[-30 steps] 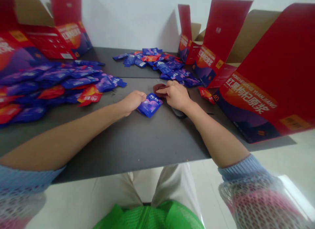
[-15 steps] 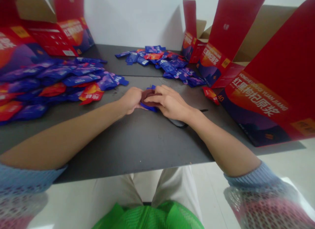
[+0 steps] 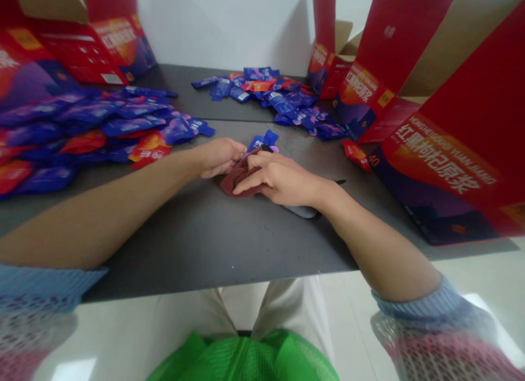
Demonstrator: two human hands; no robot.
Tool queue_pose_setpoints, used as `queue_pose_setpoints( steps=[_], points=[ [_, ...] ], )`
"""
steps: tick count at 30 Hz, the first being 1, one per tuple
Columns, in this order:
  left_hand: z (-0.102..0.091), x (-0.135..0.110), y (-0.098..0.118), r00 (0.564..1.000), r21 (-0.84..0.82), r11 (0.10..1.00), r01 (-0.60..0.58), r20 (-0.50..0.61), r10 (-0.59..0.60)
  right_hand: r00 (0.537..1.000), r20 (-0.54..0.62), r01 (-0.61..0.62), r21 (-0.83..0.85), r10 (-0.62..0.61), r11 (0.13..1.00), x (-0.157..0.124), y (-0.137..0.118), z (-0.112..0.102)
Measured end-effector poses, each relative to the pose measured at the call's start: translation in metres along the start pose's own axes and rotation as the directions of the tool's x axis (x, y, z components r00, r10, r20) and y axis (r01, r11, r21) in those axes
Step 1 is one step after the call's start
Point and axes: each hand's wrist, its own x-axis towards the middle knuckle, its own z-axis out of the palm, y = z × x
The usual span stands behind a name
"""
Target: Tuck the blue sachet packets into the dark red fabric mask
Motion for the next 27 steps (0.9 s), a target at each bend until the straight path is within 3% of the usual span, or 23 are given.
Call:
queue_pose_setpoints(
  steps=[9, 13, 18, 27],
  points=[
    [-0.007, 0.0, 0.0, 0.99, -0.028, 1.0, 0.011, 0.139, -0.007, 0.996, -0.055, -0.066, -0.03, 0.064, 0.997, 0.0, -0.001, 0.002],
    [-0.009, 0.005, -0.004, 0.995, 0.048, 0.999, 0.001, 0.102, -0.006, 0.987, -0.082, -0.142, -0.082, 0.135, 0.987, -0.001, -0.001, 0.002],
    [-0.012, 0.009, -0.006, 0.977, 0.087, 0.992, -0.089, 0.202, 0.07, 0.96, -0.177, -0.237, -0.116, 0.215, 0.965, -0.006, 0.012, 0.0],
    [-0.021, 0.011, -0.007, 0.979, 0.156, 0.983, -0.094, 0.195, 0.063, 0.903, -0.269, -0.383, -0.153, 0.335, 0.911, -0.013, 0.04, 0.0]
  ],
)
